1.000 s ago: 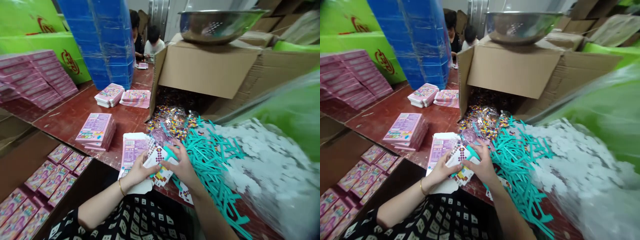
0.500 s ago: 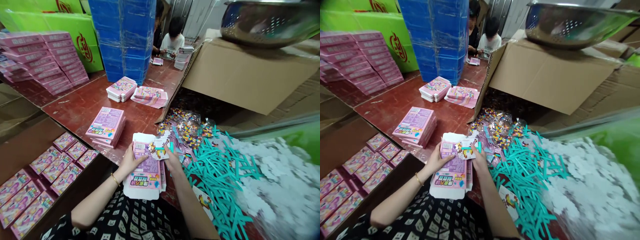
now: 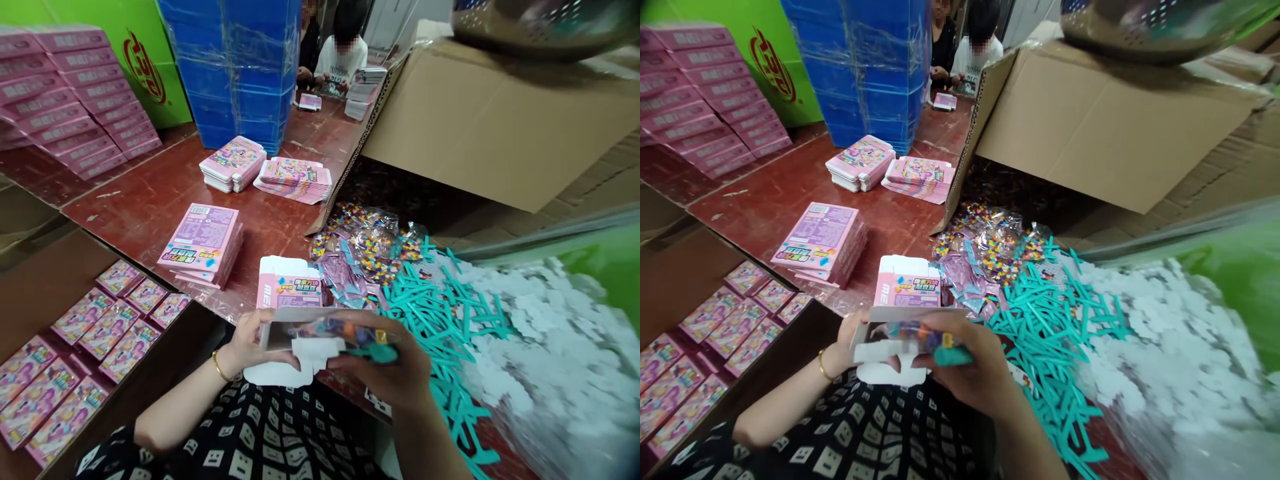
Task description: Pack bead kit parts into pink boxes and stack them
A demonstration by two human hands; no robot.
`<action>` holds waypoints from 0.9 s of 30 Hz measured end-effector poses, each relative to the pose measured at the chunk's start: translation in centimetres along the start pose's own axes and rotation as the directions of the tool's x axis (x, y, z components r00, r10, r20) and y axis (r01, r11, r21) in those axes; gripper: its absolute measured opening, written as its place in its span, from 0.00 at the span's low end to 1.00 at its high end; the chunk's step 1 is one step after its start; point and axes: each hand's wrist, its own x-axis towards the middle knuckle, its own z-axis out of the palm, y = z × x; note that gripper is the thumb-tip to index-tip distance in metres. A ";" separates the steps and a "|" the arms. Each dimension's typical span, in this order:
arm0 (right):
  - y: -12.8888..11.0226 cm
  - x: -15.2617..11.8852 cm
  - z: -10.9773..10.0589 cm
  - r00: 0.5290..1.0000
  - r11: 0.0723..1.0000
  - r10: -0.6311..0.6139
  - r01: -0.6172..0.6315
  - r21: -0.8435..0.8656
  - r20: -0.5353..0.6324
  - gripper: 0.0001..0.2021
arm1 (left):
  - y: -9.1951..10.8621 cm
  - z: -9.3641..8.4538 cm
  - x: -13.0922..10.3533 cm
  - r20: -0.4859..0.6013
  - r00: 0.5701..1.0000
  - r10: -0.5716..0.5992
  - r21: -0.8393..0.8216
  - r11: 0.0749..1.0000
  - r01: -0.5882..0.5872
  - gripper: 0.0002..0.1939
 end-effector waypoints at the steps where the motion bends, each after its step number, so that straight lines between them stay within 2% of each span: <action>1: -0.1 0.4 0.0 0.994 0.997 -0.021 0.030 -0.074 0.110 0.26 | -0.2 -0.1 0.2 0.034 0.999 0.025 0.034 0.999 -0.026 0.29; 3: -0.4 1.2 -0.1 0.955 0.969 -0.039 0.108 -0.224 0.293 0.23 | -0.7 -0.3 0.6 0.107 0.986 0.128 0.139 0.980 -0.142 0.29; 4: -0.6 1.5 -0.2 0.941 0.938 -0.051 0.160 -0.306 0.334 0.22 | -1.1 -0.5 0.8 0.117 0.975 0.191 0.186 0.960 -0.210 0.30; 7: -1.0 1.9 0.1 0.939 0.801 -0.187 0.315 -0.509 0.287 0.22 | -2.5 -1.1 1.2 0.118 0.904 0.411 0.286 0.858 -0.427 0.33; 10: 0.1 1.9 0.9 0.884 0.686 -0.354 0.467 -0.559 0.304 0.13 | -3.7 -1.5 1.4 0.167 0.797 0.581 0.357 0.718 -0.598 0.36; 12: 1.5 2.1 1.6 0.858 0.682 -0.406 0.514 -0.520 0.315 0.12 | -3.9 -1.4 1.6 0.186 0.757 0.626 0.374 0.667 -0.644 0.33; 14: 2.5 2.7 2.2 0.874 0.722 -0.412 0.486 -0.492 0.259 0.11 | -3.6 -1.0 2.0 0.183 0.752 0.634 0.385 0.658 -0.648 0.29; 16: 2.8 3.5 2.5 0.903 0.750 -0.355 0.430 -0.502 0.243 0.11 | -2.8 -0.4 2.6 0.160 0.754 0.637 0.407 0.654 -0.638 0.28; 19: 2.2 4.2 2.2 0.914 0.742 -0.244 0.390 -0.544 0.323 0.16 | -1.6 0.2 3.4 0.103 0.747 0.656 0.426 0.650 -0.629 0.31; 20: 2.1 4.0 1.8 0.922 0.739 -0.256 0.381 -0.556 0.291 0.17 | -1.3 0.3 3.5 0.092 0.749 0.656 0.427 0.654 -0.625 0.31; 21: 2.2 3.4 1.3 0.930 0.737 -0.310 0.365 -0.569 0.196 0.18 | -1.0 0.3 3.7 0.087 0.758 0.647 0.428 0.662 -0.615 0.31; 22: 2.6 2.5 0.8 0.923 0.742 -0.382 0.331 -0.583 0.038 0.17 | -0.8 0.2 3.7 0.083 0.772 0.631 0.433 0.675 -0.598 0.31; 23: 3.2 1.1 0.3 0.888 0.762 -0.434 0.269 -0.589 -0.155 0.16 | -0.7 0.2 3.8 0.073 0.786 0.613 0.440 0.688 -0.578 0.30; 24: 4.0 -0.7 -0.1 0.826 0.795 -0.441 0.178 -0.581 -0.351 0.14 | -0.6 0.1 3.8 0.056 0.798 0.600 0.447 0.700 -0.557 0.29; 25: 5.0 -2.8 -0.5 0.763 0.833 -0.400 0.071 -0.549 -0.508 0.12 | -0.5 0.1 3.8 0.033 0.805 0.593 0.452 0.709 -0.541 0.29; 26: 6.1 -5.1 -0.8 0.723 0.864 -0.318 -0.046 -0.502 -0.614 0.11 | -0.6 0.0 3.8 0.012 0.807 0.590 0.456 0.715 -0.529 0.28; 27: 7.1 -7.5 -1.1 0.712 0.877 -0.211 -0.166 -0.452 -0.670 0.10 | -0.6 0.0 3.8 -0.003 0.808 0.589 0.462 0.718 -0.521 0.27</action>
